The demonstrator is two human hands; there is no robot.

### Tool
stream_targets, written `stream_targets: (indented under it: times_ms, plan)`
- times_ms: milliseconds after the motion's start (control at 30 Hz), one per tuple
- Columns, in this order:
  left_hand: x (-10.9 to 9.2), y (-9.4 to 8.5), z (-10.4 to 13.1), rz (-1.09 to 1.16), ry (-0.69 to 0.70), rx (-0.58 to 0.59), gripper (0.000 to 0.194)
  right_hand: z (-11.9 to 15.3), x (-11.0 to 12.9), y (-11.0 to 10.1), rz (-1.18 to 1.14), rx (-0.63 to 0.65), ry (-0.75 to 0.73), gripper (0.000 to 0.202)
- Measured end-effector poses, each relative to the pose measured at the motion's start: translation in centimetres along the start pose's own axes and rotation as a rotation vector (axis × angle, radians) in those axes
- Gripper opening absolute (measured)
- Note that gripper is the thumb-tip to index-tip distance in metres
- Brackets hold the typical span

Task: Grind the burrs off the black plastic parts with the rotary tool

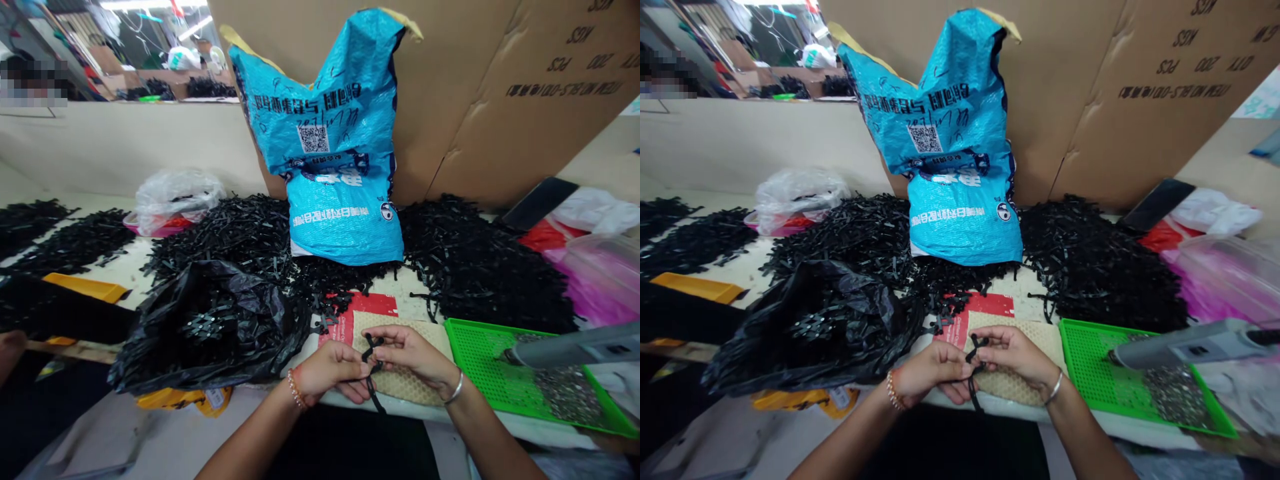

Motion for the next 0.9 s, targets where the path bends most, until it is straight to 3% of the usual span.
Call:
stream_targets:
  times_ms: [100,300,500,667,900]
  plan:
    - [0.07,0.11,-0.13,0.009,-0.007,0.048,0.05,-0.12,0.13,-0.03,0.004,0.01,0.014,0.059]
    - [0.24,-0.07,-0.29,-0.018,0.021,-0.05,0.053,-0.28,0.25,0.06,0.003,0.051,0.025,0.059]
    - [0.03,0.33,-0.15,0.027,0.089,-0.097,0.054,-0.46,-0.29,-0.46,0.0,-0.059,-0.056,0.055]
    - [-0.16,0.54,-0.09,0.006,0.115,-0.154,0.055,-0.34,-0.63,-0.54,-0.018,-0.079,-0.062,0.054]
    - [-0.29,0.64,0.1,0.082,0.078,-0.116,0.051,-0.04,-0.55,-0.43,-0.041,-0.094,-0.085,0.053]
Point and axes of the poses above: each hand's wrist, its own z-axis away from the middle knuckle, its own y-axis out of the palm, x = y × z, the point moved 4 cm from there along -z, towards the middle knuckle, and after that the axes turned 13 degrees about -y, right-handed, at the moved point
